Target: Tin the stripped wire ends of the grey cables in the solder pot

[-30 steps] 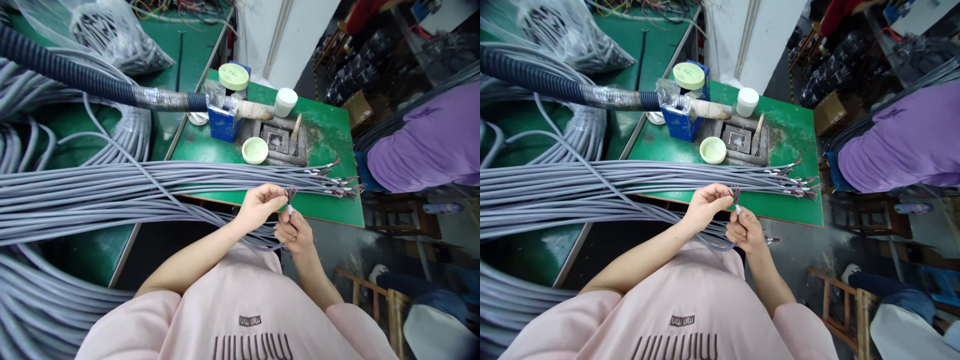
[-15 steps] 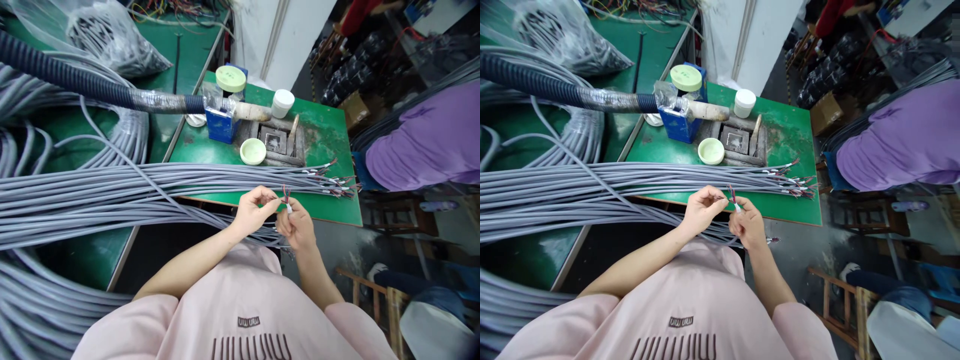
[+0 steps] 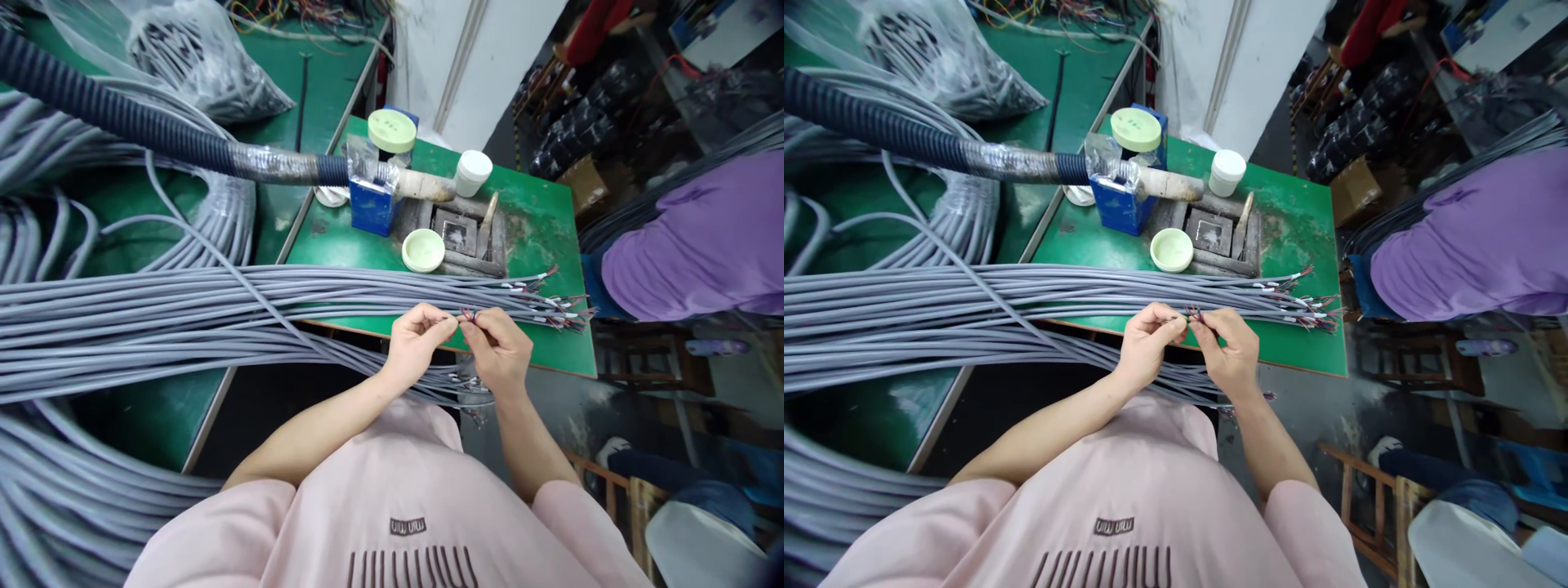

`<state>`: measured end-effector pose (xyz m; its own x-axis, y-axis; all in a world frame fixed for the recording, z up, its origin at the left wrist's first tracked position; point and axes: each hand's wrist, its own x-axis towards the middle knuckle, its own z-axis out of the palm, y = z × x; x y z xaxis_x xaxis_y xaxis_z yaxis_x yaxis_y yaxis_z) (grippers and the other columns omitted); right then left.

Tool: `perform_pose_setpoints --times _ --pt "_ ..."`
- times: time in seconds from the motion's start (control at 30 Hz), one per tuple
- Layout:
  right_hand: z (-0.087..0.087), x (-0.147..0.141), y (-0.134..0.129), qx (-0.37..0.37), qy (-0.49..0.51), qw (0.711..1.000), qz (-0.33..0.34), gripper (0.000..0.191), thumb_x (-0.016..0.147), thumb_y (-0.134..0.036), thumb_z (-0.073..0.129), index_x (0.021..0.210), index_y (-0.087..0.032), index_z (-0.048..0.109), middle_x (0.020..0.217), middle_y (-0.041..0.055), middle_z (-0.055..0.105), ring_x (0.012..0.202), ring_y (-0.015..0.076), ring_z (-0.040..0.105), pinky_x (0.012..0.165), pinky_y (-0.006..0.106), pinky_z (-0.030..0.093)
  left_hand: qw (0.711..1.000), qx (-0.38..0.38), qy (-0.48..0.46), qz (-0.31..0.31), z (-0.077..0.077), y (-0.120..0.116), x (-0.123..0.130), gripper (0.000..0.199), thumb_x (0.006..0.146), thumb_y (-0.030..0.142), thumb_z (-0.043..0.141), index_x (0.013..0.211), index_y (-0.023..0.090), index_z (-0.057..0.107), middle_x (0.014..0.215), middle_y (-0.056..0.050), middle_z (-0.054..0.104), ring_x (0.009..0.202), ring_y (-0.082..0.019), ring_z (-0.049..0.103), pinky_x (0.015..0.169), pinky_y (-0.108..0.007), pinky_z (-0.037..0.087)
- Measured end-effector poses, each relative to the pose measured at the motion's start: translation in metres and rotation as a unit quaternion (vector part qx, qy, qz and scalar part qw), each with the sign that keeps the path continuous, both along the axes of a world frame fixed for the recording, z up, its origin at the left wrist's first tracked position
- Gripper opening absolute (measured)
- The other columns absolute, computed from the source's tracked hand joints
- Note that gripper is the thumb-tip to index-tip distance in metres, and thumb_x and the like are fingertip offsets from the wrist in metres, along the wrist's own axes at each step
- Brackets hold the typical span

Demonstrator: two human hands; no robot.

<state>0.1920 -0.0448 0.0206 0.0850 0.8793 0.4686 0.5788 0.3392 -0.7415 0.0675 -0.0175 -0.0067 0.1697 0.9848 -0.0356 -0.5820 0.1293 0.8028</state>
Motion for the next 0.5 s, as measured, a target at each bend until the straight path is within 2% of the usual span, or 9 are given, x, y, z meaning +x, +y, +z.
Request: perform_pose_setpoints --times 0.07,0.2,0.3,0.33,0.4,0.5 --pt "0.007 -0.001 0.009 0.019 -0.048 0.998 0.021 0.009 0.084 -0.024 0.061 0.08 -0.022 0.068 0.074 0.0016 0.065 0.069 0.015 0.058 0.064 0.03 0.047 1.0 0.01 0.008 0.018 -0.002 0.003 -0.004 0.021 0.07 0.034 0.076 0.069 0.016 0.064 0.061 0.002 0.063 0.055 -0.007 0.053 0.056 -0.019 0.044" --pt "0.025 -0.006 0.039 -0.001 -0.107 0.992 0.07 0.013 0.085 -0.024 0.06 0.074 -0.02 0.066 0.068 0.0004 0.061 0.064 0.0134 0.055 0.061 0.028 0.044 0.996 0.031 0.058 0.065 -0.005 0.013 -0.019 0.023 0.075 0.039 0.072 0.074 0.017 0.065 0.065 0.001 0.065 0.057 -0.009 0.055 0.058 -0.022 0.045" --pt "0.034 -0.004 0.07 -0.024 -0.137 0.987 0.076 0.017 0.083 -0.024 0.061 0.066 -0.018 0.064 0.063 -0.0007 0.056 0.06 0.0121 0.051 0.059 0.027 0.04 0.973 0.101 0.174 0.115 -0.01 0.024 -0.038 0.021 0.08 0.038 0.066 0.075 0.017 0.063 0.068 0.0 0.065 0.062 -0.011 0.056 0.062 -0.025 0.045" --pt "0.035 -0.003 0.082 -0.033 -0.148 0.986 0.072 0.019 0.082 -0.024 0.061 0.064 -0.018 0.063 0.061 -0.001 0.054 0.059 0.0118 0.05 0.058 0.026 0.038 0.953 0.144 0.233 0.13 -0.014 0.028 -0.045 0.02 0.082 0.036 0.064 0.075 0.017 0.063 0.069 -0.001 0.065 0.064 -0.011 0.056 0.064 -0.026 0.045" --pt "0.033 0.0 0.105 -0.057 -0.181 0.979 0.072 0.022 0.08 -0.025 0.06 0.059 -0.017 0.062 0.059 -0.001 0.052 0.057 0.0117 0.049 0.057 0.026 0.035 0.895 0.234 0.349 0.149 -0.023 0.034 -0.054 0.017 0.085 0.031 0.061 0.074 0.018 0.063 0.069 -0.001 0.064 0.066 -0.013 0.055 0.067 -0.028 0.044" --pt "0.027 0.0 0.135 -0.1 -0.251 0.959 0.079 0.023 0.077 -0.025 0.059 0.056 -0.016 0.062 0.06 0.0004 0.054 0.058 0.0125 0.049 0.057 0.027 0.033 0.817 0.319 0.455 0.158 -0.037 0.04 -0.061 0.014 0.087 0.027 0.057 0.077 0.018 0.063 0.069 -0.001 0.065 0.068 -0.014 0.055 0.068 -0.03 0.04"
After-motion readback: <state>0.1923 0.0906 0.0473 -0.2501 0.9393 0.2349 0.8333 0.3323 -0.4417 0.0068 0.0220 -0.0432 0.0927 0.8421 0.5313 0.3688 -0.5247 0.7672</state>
